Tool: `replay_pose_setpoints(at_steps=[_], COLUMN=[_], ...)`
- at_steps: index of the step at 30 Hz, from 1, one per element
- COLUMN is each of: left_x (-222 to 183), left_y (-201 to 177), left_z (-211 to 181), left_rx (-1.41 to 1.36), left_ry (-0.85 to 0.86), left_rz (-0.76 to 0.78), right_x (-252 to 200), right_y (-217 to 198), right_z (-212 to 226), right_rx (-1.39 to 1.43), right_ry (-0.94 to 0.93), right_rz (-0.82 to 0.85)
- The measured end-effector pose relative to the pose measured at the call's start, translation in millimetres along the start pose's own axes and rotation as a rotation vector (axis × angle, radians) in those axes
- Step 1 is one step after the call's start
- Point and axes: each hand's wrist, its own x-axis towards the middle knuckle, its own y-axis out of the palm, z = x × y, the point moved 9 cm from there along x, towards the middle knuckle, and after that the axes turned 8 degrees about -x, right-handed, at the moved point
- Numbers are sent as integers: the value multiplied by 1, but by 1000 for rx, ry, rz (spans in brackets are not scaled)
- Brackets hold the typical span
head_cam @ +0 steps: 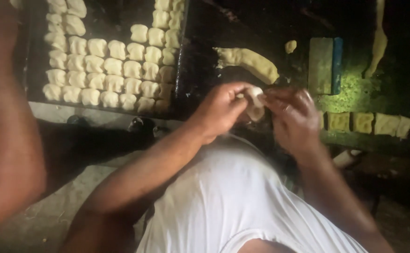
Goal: Shaping small pieces of bread dough and placing them into a baking tray.
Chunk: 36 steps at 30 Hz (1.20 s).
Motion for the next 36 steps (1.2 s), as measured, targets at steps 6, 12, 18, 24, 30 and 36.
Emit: replay_pose_setpoints(at_steps=[6, 12, 18, 24, 30, 36], left_x=[0, 16, 21, 33, 40, 40], left_y=[1, -38, -35, -50, -57, -66], left_z=[9, 11, 7, 39, 33, 32], left_rx=[-250, 26, 254, 225, 244, 279], left_ry=[-131, 144, 418, 457, 334, 378], left_rz=[-11, -294, -365, -382, -411, -387], right_x=[-15, -14, -18, -1, 34, 0], right_y=[9, 26, 60, 69, 69, 55], right_z=[4, -11, -1, 9, 12, -20], right_rx=[-45, 72, -86, -58, -126, 209], right_ry=[-113, 51, 28, -23, -42, 85], right_rz=[-95, -61, 66, 89, 650, 654])
